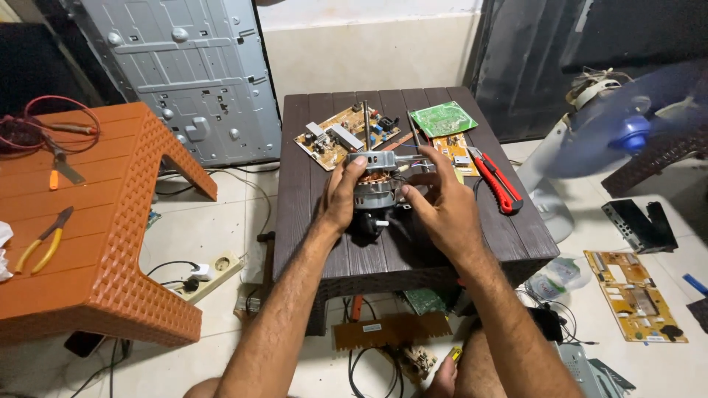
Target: Assembling and inspecting a small electric motor on a repair bench, including using a screwdriver to secure components.
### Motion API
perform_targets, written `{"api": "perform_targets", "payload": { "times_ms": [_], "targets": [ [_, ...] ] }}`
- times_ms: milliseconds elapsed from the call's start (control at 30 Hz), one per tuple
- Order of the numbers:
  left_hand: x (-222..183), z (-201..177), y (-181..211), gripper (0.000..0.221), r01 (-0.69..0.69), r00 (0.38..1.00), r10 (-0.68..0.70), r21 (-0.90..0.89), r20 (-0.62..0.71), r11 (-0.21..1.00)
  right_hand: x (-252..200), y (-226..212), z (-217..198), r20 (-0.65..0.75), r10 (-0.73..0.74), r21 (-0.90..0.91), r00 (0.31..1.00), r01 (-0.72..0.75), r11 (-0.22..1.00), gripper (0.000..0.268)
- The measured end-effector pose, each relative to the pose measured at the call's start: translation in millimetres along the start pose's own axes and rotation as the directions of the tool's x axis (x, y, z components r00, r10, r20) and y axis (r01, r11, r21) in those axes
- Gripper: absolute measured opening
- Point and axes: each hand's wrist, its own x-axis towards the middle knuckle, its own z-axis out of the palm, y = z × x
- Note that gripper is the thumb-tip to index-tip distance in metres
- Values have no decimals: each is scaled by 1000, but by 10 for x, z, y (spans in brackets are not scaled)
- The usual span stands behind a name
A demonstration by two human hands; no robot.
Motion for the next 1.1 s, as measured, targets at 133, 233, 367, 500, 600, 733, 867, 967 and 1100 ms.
{"api": "perform_targets", "payload": {
  "times_ms": [133,233,367,500,600,733,867,967,1100],
  "targets": [
    [56,-32,-62,70,-6,1000,6,4,1,1000,24,184,24,-45,-20,1,999,21,1000,54],
    [41,-10,-25,73,-15,1000,15,4,2,1000,26,253,36,-67,-5,4,998,5,1000,46],
    [164,-59,-274,68,-69,998,70,-116,2,991,20,232,35,-50,-13,-23,999,12,1000,33],
    [266,-176,-497,57,-125,991,133,-217,22,968,22,185,55,-39,-16,11,999,17,1000,28],
    [283,-135,-511,52,-138,988,152,-325,17,936,17,154,54,-8,-3,21,1000,3,1000,26],
    [497,-219,-781,45,-144,985,170,-394,32,908,1,123,41,9,-6,30,1000,6,1000,27],
    [500,-217,-787,48,-164,979,198,-397,45,903,6,152,14,39,-22,87,999,19,996,31],
    [447,-177,-720,51,-141,985,172,-440,32,887,4,186,-2,68,-66,113,995,59,992,38],
    [212,-69,-416,51,-115,991,130,-520,-8,846,-20,121,-25,126,-129,121,984,114,986,49]
  ]
}}
